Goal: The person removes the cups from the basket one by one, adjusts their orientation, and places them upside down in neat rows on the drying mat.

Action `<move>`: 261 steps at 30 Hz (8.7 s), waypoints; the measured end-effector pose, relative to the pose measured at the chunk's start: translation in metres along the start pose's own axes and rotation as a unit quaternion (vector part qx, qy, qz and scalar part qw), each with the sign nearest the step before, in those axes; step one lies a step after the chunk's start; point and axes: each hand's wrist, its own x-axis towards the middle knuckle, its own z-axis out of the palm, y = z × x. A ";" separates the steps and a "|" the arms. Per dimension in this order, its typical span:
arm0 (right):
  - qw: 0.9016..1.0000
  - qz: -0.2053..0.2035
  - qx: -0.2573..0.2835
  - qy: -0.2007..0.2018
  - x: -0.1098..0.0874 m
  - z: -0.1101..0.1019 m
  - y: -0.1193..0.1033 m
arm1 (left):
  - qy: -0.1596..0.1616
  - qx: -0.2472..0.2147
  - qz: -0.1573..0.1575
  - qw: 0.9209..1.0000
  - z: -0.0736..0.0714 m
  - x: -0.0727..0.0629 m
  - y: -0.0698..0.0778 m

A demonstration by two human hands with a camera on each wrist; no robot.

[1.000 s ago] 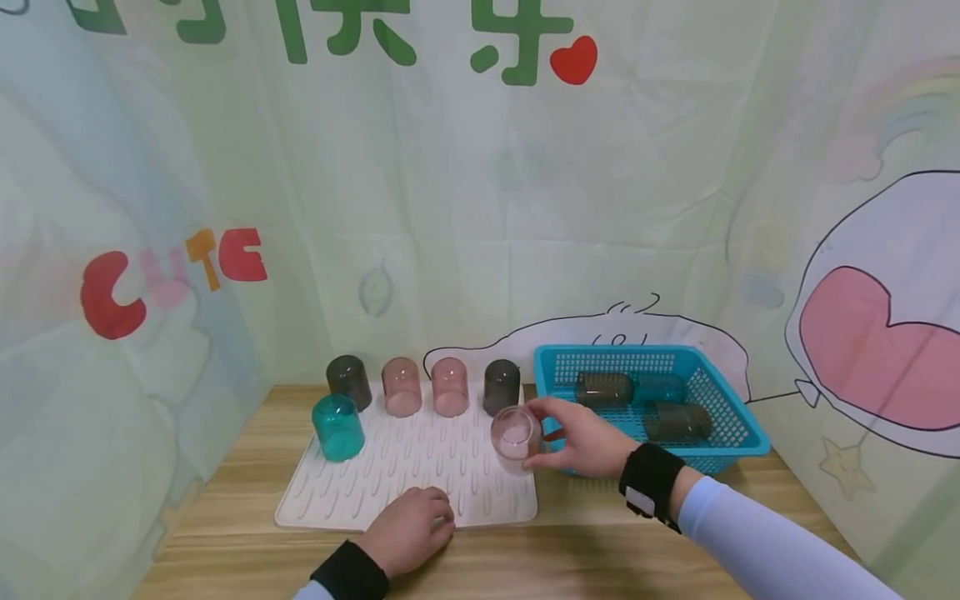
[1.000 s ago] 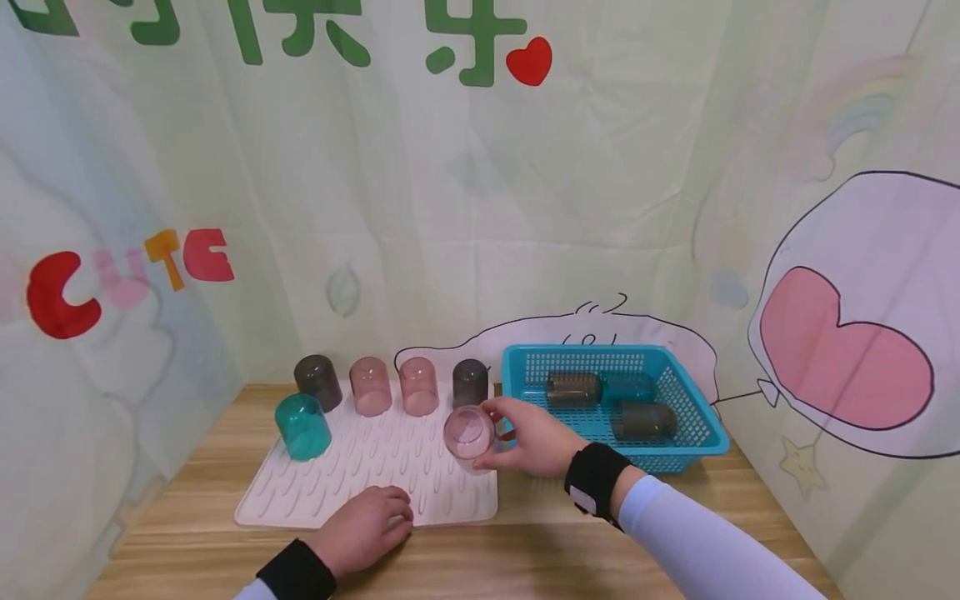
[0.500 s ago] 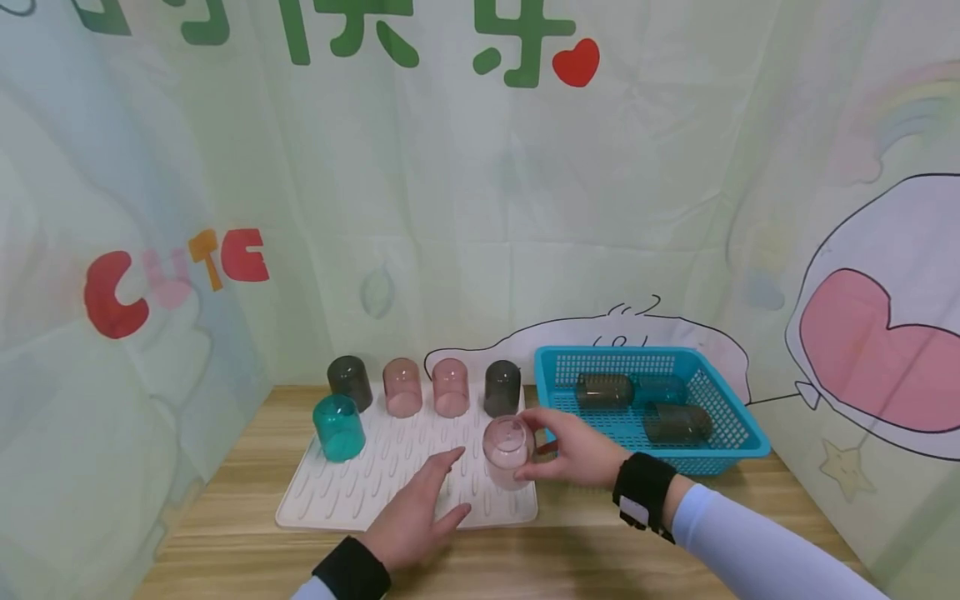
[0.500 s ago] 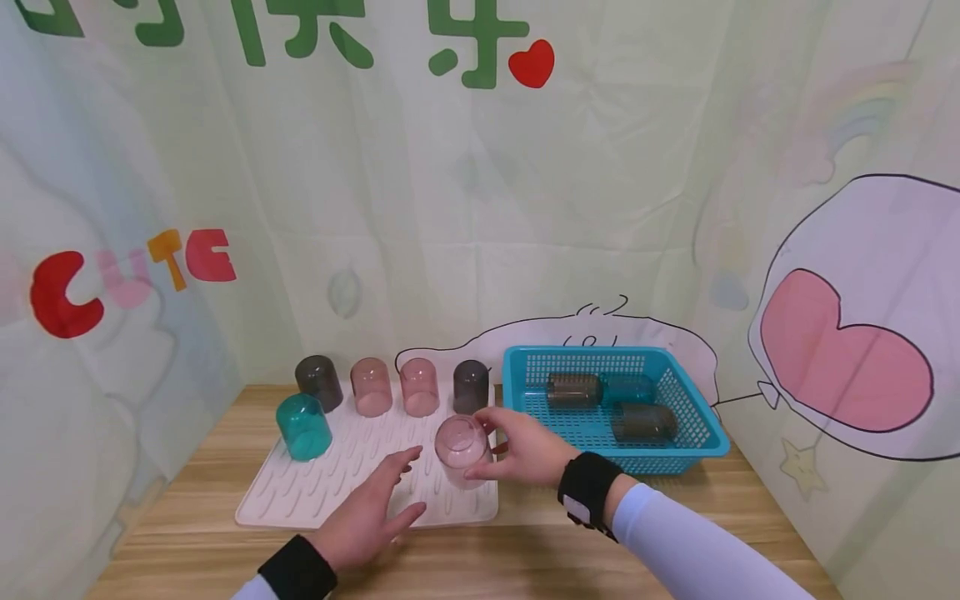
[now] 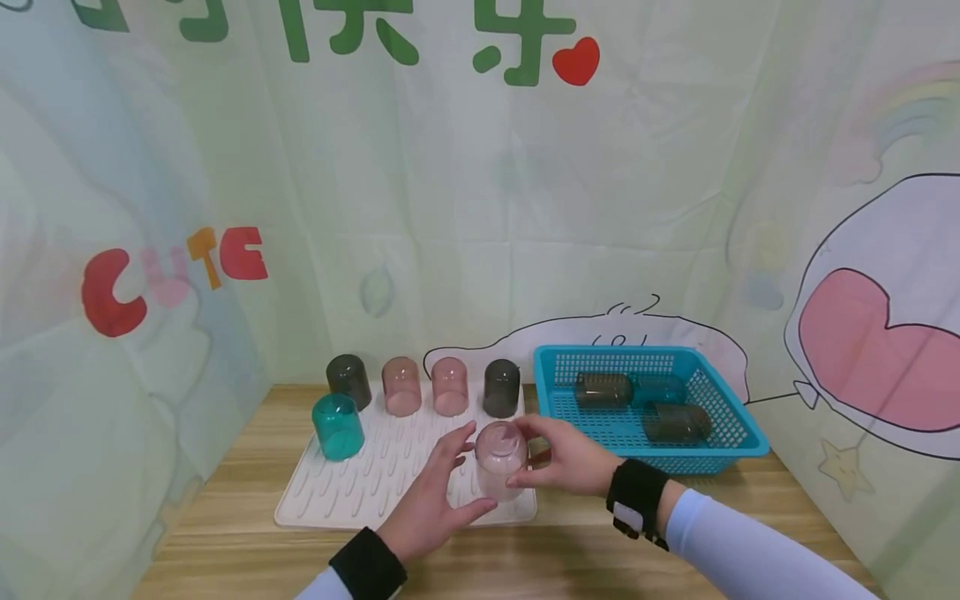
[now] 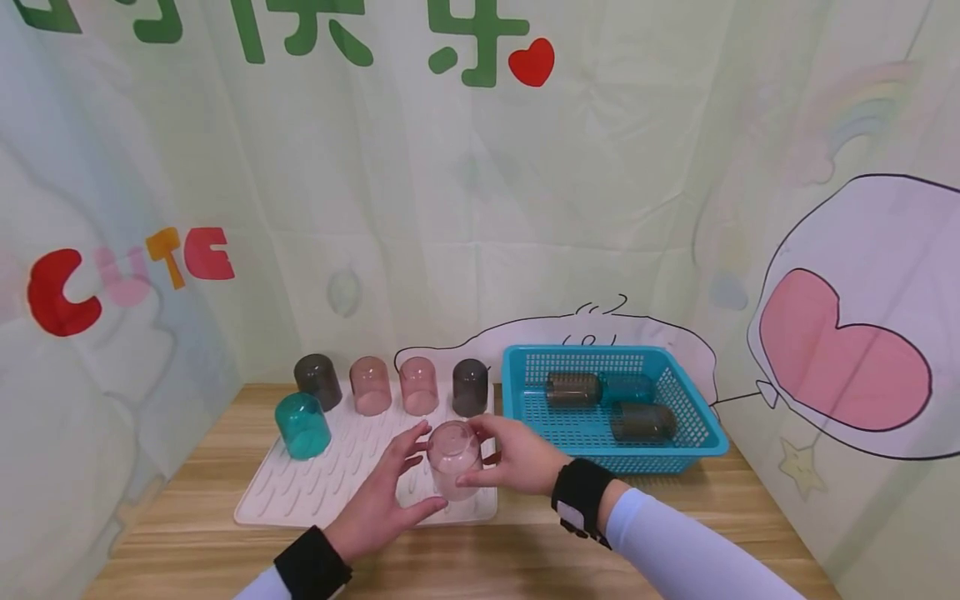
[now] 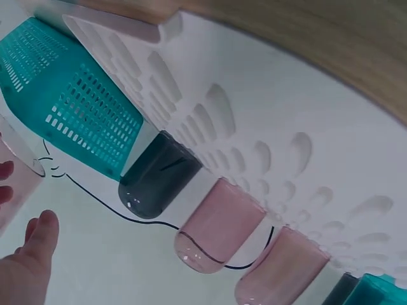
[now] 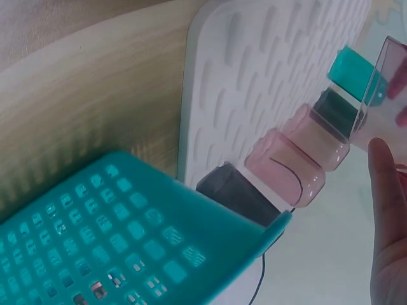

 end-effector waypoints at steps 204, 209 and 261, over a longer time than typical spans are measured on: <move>0.943 -0.046 -0.296 -0.146 -0.022 0.053 0.064 | -0.097 0.230 -0.038 0.967 -0.029 0.010 -0.055; 0.944 -0.040 -0.292 -0.150 -0.022 0.053 0.064 | -0.156 0.244 -0.022 0.957 -0.023 0.003 -0.056; 0.915 0.026 -0.387 0.109 -0.037 -0.112 0.075 | -0.196 0.274 0.033 0.941 -0.009 -0.009 -0.056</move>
